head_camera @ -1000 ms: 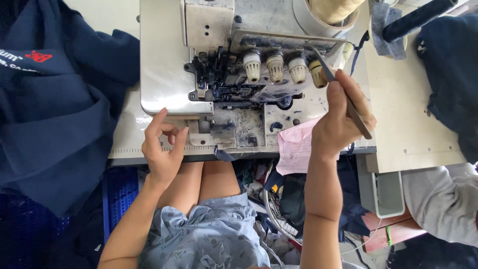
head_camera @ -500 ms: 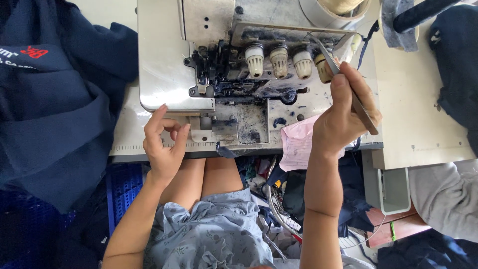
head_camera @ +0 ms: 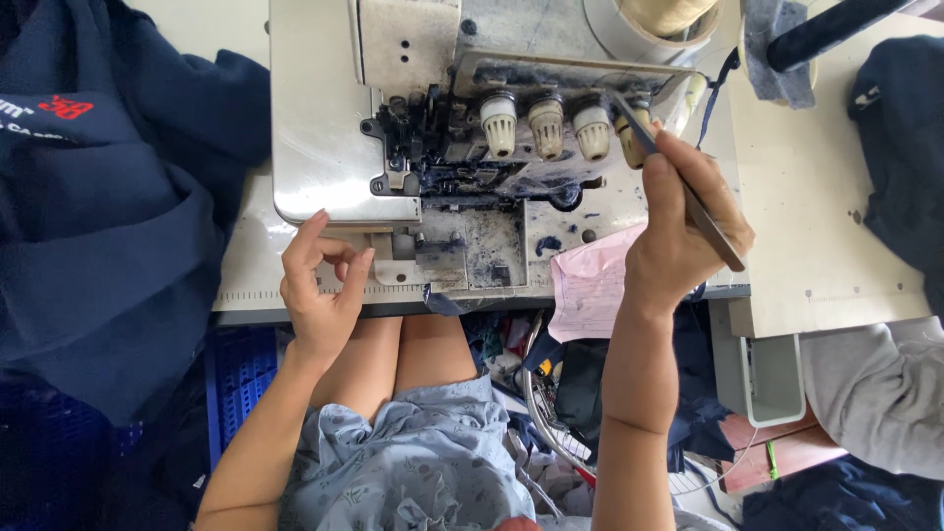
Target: The person uses tweezers to remove lint and thread from the sewing machine's needle area and thread guides. They then thread the needle and pull the thread through the machine's tension discs.
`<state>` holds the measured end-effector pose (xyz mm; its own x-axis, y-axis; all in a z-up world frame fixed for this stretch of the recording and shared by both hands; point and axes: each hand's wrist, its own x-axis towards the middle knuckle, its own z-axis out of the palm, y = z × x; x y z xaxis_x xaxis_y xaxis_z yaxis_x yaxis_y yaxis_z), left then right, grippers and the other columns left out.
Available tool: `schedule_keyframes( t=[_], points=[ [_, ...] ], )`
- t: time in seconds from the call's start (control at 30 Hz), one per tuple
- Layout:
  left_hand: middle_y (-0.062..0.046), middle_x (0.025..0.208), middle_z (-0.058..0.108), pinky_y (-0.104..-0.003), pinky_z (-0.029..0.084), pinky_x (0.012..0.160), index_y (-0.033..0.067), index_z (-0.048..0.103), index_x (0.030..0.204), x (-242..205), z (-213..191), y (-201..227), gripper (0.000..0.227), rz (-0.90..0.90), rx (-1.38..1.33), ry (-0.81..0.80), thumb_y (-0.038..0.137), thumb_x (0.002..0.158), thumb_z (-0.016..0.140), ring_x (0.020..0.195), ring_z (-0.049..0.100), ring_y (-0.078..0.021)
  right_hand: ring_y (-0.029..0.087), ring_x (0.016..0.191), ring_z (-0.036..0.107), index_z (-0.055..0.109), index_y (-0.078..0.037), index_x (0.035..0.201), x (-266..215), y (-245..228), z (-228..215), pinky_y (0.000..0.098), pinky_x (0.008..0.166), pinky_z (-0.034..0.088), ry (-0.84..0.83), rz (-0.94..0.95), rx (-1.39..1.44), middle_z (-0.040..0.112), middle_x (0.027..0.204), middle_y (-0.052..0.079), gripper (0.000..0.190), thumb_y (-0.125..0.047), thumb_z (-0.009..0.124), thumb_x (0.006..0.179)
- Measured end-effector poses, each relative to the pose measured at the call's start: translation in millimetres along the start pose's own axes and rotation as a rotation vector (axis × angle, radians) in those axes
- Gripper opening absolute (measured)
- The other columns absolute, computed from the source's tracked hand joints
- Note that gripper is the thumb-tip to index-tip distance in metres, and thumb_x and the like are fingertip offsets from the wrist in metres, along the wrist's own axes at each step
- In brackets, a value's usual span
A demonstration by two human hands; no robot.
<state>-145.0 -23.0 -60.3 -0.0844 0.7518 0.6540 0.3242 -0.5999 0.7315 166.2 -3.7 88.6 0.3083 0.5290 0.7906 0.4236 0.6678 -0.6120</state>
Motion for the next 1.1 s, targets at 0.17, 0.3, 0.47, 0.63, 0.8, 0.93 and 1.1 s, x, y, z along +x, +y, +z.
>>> schedule_keyframes(
  t=[0.17, 0.3, 0.47, 0.63, 0.8, 0.93, 1.1],
  points=[
    [-0.008, 0.079, 0.068, -0.032, 0.048, 0.06, -0.0052, 0.045, 0.144, 1.6, 0.6, 2.2, 0.058, 0.016, 0.005, 0.004, -0.002, 0.095, 0.075, 0.052, 0.05, -0.0175, 0.042, 0.103, 0.073, 0.071, 0.015, 0.103, -2.1, -4.0, -1.1, 0.0551, 0.094, 0.061, -0.013, -0.059, -0.031, 0.071, 0.097, 0.029, 0.015, 0.004, 0.077, 0.096],
    [-0.008, 0.081, 0.068, -0.032, 0.048, 0.06, -0.0039, 0.043, 0.145, 2.2, -0.3, 3.4, 0.06, 0.006, 0.001, -0.007, -0.001, 0.095, 0.075, 0.053, 0.05, -0.0179, 0.041, 0.106, 0.071, 0.071, 0.011, 0.101, 0.4, -21.0, 7.6, 0.0555, 0.102, 0.057, -0.018, -0.118, -0.07, 0.072, 0.097, 0.027, 0.016, -0.003, 0.078, 0.098],
    [-0.007, 0.079, 0.067, -0.032, 0.047, 0.059, -0.0031, 0.043, 0.146, 2.7, -0.2, 4.2, 0.061, 0.001, -0.006, -0.01, -0.002, 0.094, 0.075, 0.052, 0.049, -0.0174, 0.038, 0.11, 0.068, 0.074, 0.008, 0.101, -1.2, -28.0, 7.8, 0.0571, 0.113, 0.046, -0.062, -0.119, -0.18, 0.073, 0.096, 0.021, 0.009, 0.001, 0.079, 0.097],
    [-0.007, 0.079, 0.068, -0.032, 0.047, 0.059, -0.0017, 0.044, 0.145, 2.6, -1.0, 4.0, 0.061, -0.014, -0.01, -0.006, -0.002, 0.094, 0.075, 0.052, 0.05, -0.0176, 0.035, 0.113, 0.066, 0.076, 0.004, 0.103, -0.9, -27.4, 11.5, 0.0548, 0.117, 0.04, -0.077, -0.124, -0.248, 0.075, 0.097, 0.017, 0.007, 0.0, 0.079, 0.097],
    [-0.008, 0.08, 0.068, -0.033, 0.047, 0.06, -0.0014, 0.044, 0.145, 5.3, -0.6, 8.2, 0.058, -0.002, -0.008, 0.001, -0.001, 0.095, 0.075, 0.053, 0.051, -0.0194, 0.036, 0.099, 0.067, 0.078, 0.008, 0.101, -0.9, -28.2, 7.9, 0.0519, 0.111, 0.044, -0.085, -0.234, -0.279, 0.074, 0.087, 0.018, 0.011, 0.012, 0.082, 0.092],
    [-0.01, 0.085, 0.069, -0.034, 0.049, 0.061, -0.0044, 0.052, 0.14, 11.5, -3.1, 28.9, 0.054, 0.071, 0.065, 0.032, -0.001, 0.093, 0.079, 0.058, 0.054, -0.0211, 0.035, 0.095, 0.065, 0.079, 0.009, 0.102, -27.6, -31.6, -19.2, 0.0518, 0.11, 0.044, -0.092, -0.239, -0.28, 0.074, 0.086, 0.019, 0.015, 0.014, 0.083, 0.089],
    [-0.003, 0.09, 0.076, -0.032, 0.052, 0.062, 0.0137, 0.082, 0.102, 19.1, 17.0, 95.4, 0.015, -0.14, -0.227, -0.12, 0.019, 0.088, 0.079, 0.064, 0.06, -0.0188, 0.03, 0.086, 0.068, 0.08, -0.003, 0.089, -71.7, -59.1, -37.1, 0.0501, 0.111, 0.045, -0.127, -0.117, -0.237, 0.076, 0.081, 0.013, 0.008, -0.002, 0.086, 0.084]
  ],
)
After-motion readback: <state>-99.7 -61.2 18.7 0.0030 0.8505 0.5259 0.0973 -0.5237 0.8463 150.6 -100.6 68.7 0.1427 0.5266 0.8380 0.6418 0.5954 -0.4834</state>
